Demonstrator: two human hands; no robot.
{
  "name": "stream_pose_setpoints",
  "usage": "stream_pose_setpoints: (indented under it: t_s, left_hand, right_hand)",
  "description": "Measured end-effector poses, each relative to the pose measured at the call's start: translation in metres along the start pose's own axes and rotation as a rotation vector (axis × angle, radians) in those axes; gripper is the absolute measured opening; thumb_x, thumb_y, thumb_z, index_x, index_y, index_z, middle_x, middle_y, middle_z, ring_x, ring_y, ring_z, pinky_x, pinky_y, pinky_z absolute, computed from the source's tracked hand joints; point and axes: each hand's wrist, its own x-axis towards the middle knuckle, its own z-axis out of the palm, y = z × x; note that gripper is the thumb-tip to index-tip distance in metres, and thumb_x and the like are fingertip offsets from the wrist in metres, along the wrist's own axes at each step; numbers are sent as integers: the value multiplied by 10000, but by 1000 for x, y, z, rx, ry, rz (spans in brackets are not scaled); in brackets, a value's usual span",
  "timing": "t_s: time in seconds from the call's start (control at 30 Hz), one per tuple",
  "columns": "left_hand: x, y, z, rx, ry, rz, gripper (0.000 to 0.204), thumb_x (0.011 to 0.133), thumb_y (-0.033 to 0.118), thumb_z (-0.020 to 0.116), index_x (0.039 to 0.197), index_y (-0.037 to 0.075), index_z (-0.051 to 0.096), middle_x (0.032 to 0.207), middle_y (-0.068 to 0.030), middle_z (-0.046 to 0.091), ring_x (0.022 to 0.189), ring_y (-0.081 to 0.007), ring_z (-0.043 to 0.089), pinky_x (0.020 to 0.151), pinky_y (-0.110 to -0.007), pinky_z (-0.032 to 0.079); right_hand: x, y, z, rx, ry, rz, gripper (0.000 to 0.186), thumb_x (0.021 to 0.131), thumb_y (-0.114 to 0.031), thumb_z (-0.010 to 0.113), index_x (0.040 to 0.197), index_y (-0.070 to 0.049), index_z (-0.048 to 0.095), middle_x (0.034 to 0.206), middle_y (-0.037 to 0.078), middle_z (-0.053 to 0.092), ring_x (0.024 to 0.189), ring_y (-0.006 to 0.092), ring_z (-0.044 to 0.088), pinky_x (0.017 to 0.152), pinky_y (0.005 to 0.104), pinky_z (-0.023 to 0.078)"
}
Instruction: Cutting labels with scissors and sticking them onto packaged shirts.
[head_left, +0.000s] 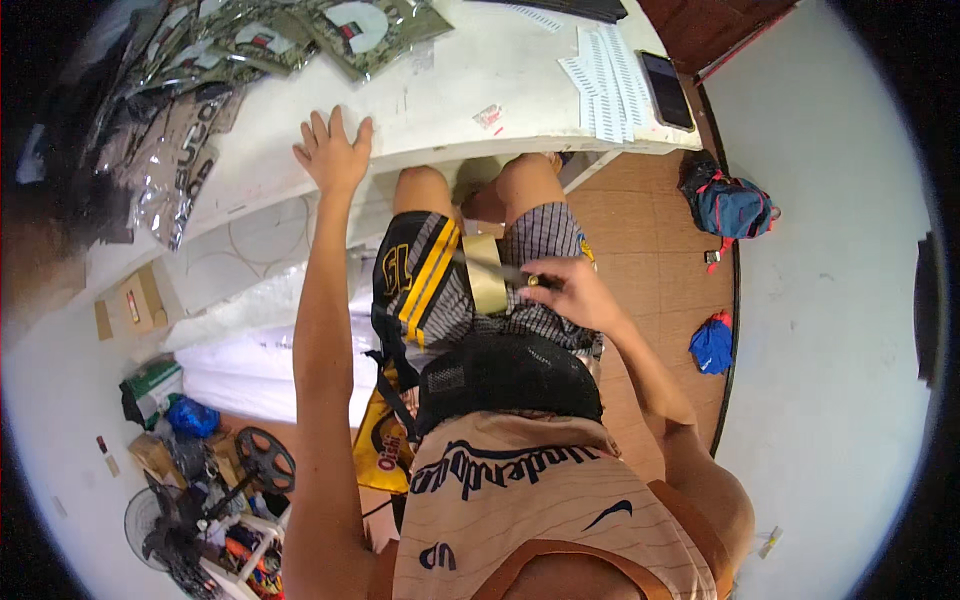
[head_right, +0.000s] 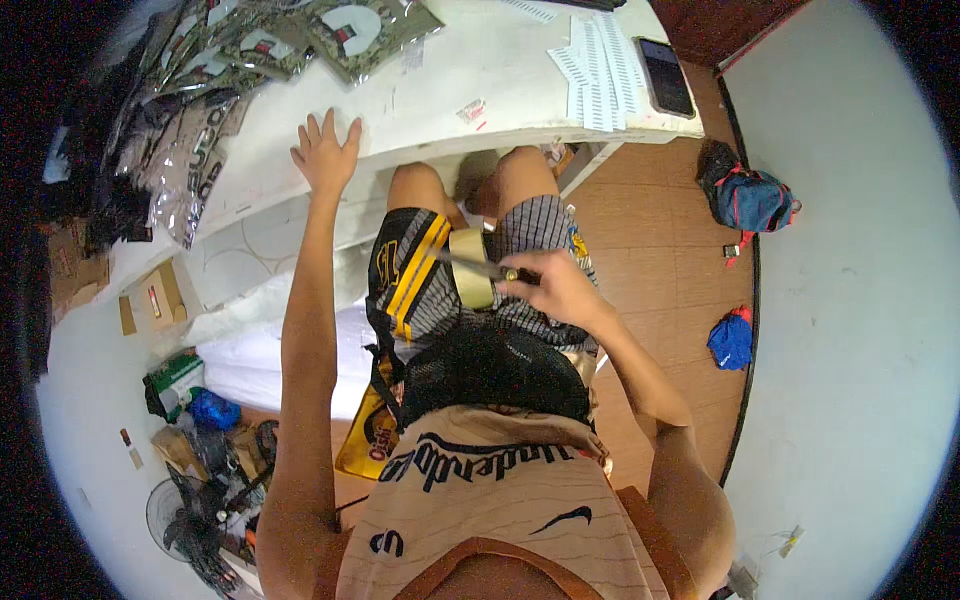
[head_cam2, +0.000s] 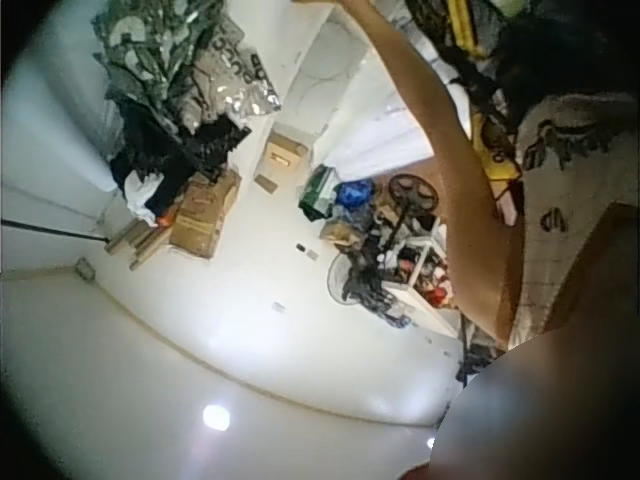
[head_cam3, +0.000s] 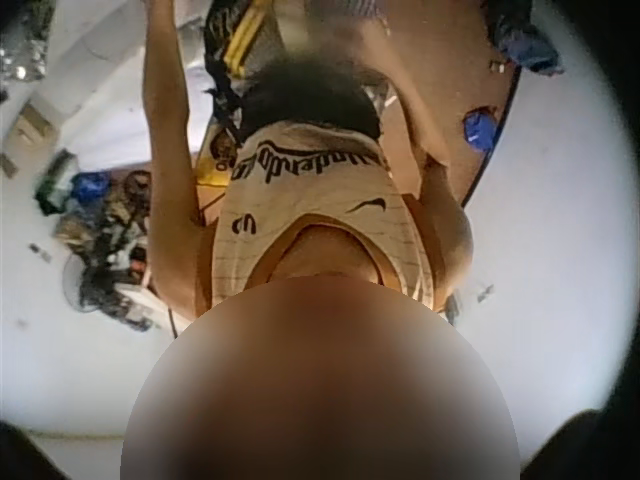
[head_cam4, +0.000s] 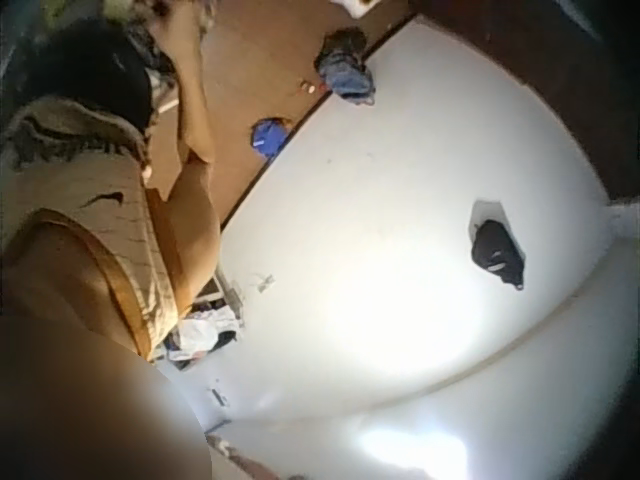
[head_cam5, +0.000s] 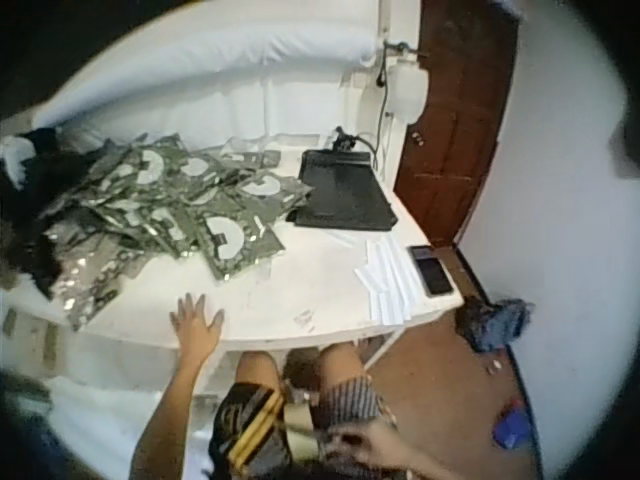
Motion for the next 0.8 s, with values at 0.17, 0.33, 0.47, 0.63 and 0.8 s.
stream_pose_setpoints:
  t_s: [0.17, 0.33, 0.47, 0.63, 0.8]
  left_hand:
    - [16, 58, 5, -22, -24, -41, 703, 864, 585, 491, 1360, 87, 472, 1463, -238, 339, 1383, -438, 228, 1063, -683, 126]
    - [16, 72, 2, -16, -5, -50, 676, 873, 547, 487, 1326, 46, 481, 1435, -233, 358, 1368, -425, 249, 1033, -718, 124]
    - [16, 76, -4, -6, -21, -64, 654, 879, 526, 495, 1325, 47, 475, 1427, -233, 358, 1368, -424, 255, 1032, -717, 124]
    - [16, 76, 1, 13, -11, -52, 642, 889, 523, 493, 1329, 56, 478, 1438, -234, 356, 1373, -425, 256, 1030, -718, 133]
    - [15, 74, 1, 18, 16, -54, 618, 884, 500, 507, 1303, 45, 505, 1429, -242, 374, 1367, -424, 269, 1029, -717, 140]
  right_hand:
    - [62, -13, -38, 16, 443, 126, 304, 809, -177, 738, 989, 62, 681, 789, 180, 697, 612, 140, 591, 564, 312, 476]
    - [140, 20, -113, -110, 793, 181, 297, 798, -195, 715, 942, 64, 691, 635, 185, 649, 549, 173, 602, 546, 327, 466]
    - [179, 51, -166, -392, 852, 324, 274, 771, -261, 716, 851, 1, 717, 681, 217, 646, 646, 365, 648, 635, 406, 503]
    - [204, 93, -190, -536, 758, 430, 279, 768, -284, 704, 850, -18, 720, 779, 243, 659, 777, 398, 661, 728, 441, 527]
    - [218, 100, -184, -616, 726, 521, 270, 773, -295, 663, 836, -39, 725, 849, 225, 679, 829, 395, 667, 761, 454, 533]
